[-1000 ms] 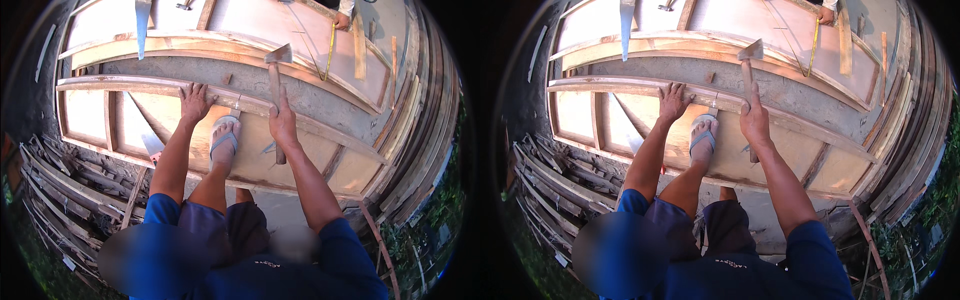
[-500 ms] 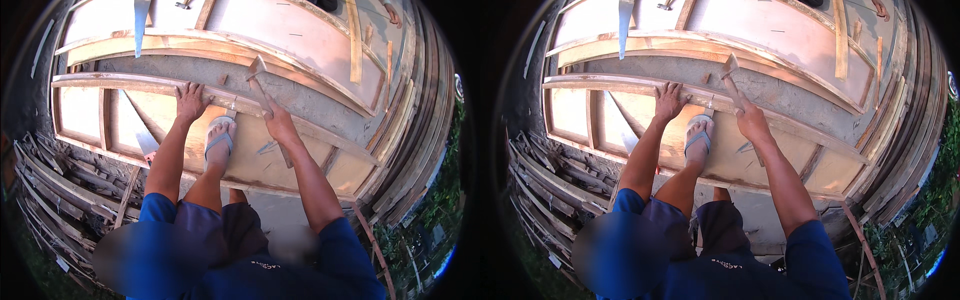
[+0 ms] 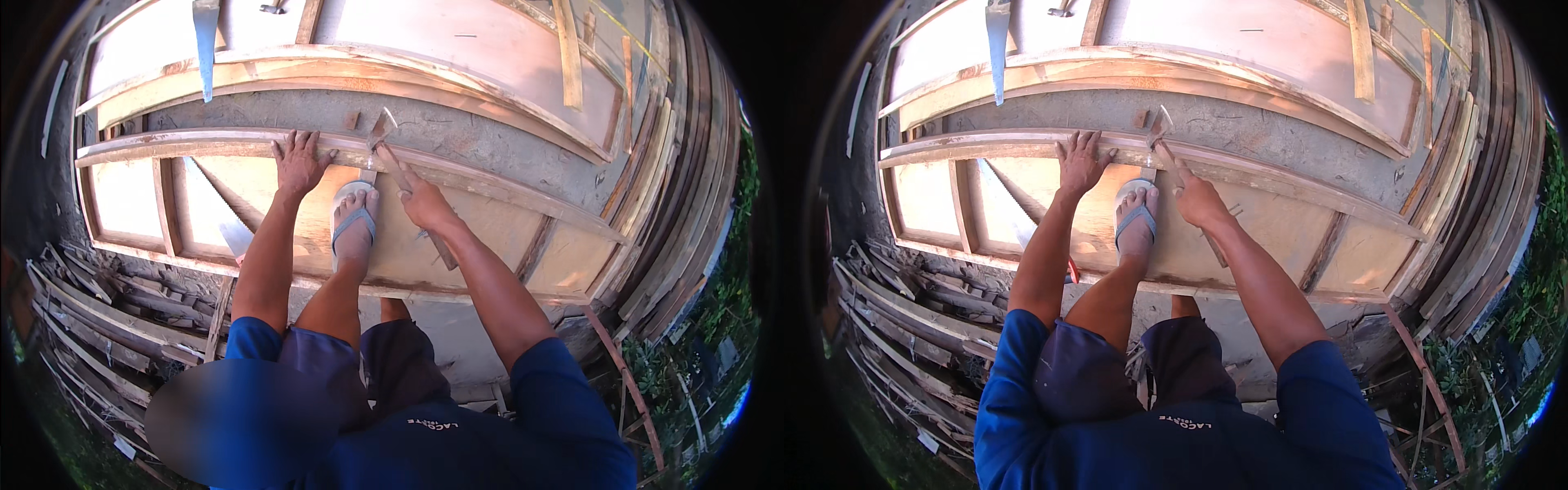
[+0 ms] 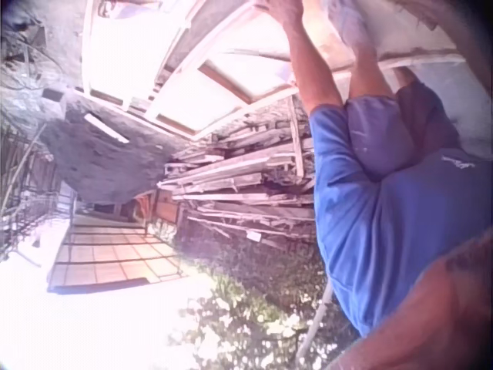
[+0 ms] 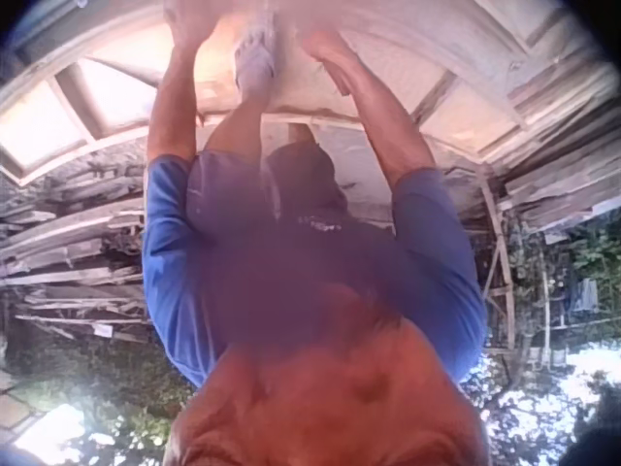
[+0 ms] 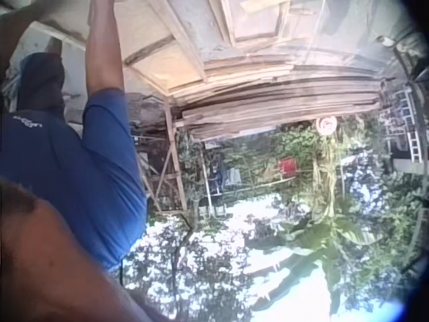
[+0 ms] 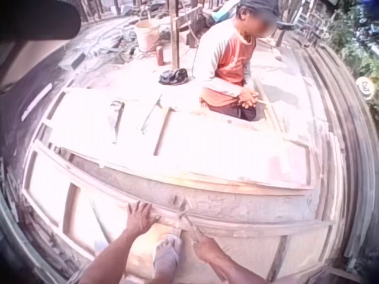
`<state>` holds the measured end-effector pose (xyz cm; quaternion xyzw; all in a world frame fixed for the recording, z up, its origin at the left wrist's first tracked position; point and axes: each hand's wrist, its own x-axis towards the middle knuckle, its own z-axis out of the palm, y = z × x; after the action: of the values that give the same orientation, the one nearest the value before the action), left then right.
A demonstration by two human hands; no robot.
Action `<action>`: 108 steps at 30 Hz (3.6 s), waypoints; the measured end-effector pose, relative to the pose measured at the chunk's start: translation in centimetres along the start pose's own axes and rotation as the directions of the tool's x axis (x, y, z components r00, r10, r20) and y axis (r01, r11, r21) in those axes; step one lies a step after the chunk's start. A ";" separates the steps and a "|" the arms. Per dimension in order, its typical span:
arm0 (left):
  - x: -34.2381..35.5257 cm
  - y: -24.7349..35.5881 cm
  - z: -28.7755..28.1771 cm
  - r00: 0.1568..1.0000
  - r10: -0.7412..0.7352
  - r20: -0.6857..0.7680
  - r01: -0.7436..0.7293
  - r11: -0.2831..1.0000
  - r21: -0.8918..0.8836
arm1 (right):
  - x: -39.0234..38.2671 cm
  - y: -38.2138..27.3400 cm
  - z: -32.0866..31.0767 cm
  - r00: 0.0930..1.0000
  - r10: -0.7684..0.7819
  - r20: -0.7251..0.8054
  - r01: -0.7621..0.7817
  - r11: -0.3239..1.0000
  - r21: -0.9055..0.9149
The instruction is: The person builds a wood frame by sawing a wood board, using an axe as a hammer to drive nails into the wood, and positioning the boards by hand.
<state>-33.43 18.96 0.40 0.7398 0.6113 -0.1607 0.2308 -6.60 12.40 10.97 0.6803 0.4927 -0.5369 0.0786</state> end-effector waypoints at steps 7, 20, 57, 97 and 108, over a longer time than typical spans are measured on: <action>-0.1 -0.7 0.2 1.000 0.009 -0.017 -0.009 1.000 0.007 | -2.1 -3.4 -4.4 0.919 0.151 -0.365 0.060 0.860 0.507; 0.3 -0.7 1.1 0.999 -0.002 0.038 0.001 1.000 0.023 | 1.0 2.8 1.0 0.979 -0.107 -0.175 0.120 0.991 0.064; -8.5 25.2 12.6 0.908 0.152 0.390 -0.188 0.981 0.056 | -26.0 29.7 17.9 0.810 0.585 0.048 -0.363 0.436 0.823; -36.8 21.8 14.2 0.945 -0.263 0.194 0.322 0.847 -0.423 | -24.1 32.8 17.9 0.872 0.489 -0.009 -0.434 0.781 0.449; -39.3 20.0 11.0 0.944 -0.007 0.331 0.176 0.857 -0.484 | -24.8 31.5 17.2 0.814 0.581 0.031 -0.519 0.702 0.487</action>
<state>-21.27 -22.49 14.50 0.5868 0.6216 -0.1219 0.5044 7.53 -28.86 10.61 0.8262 0.1239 -0.5484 0.0355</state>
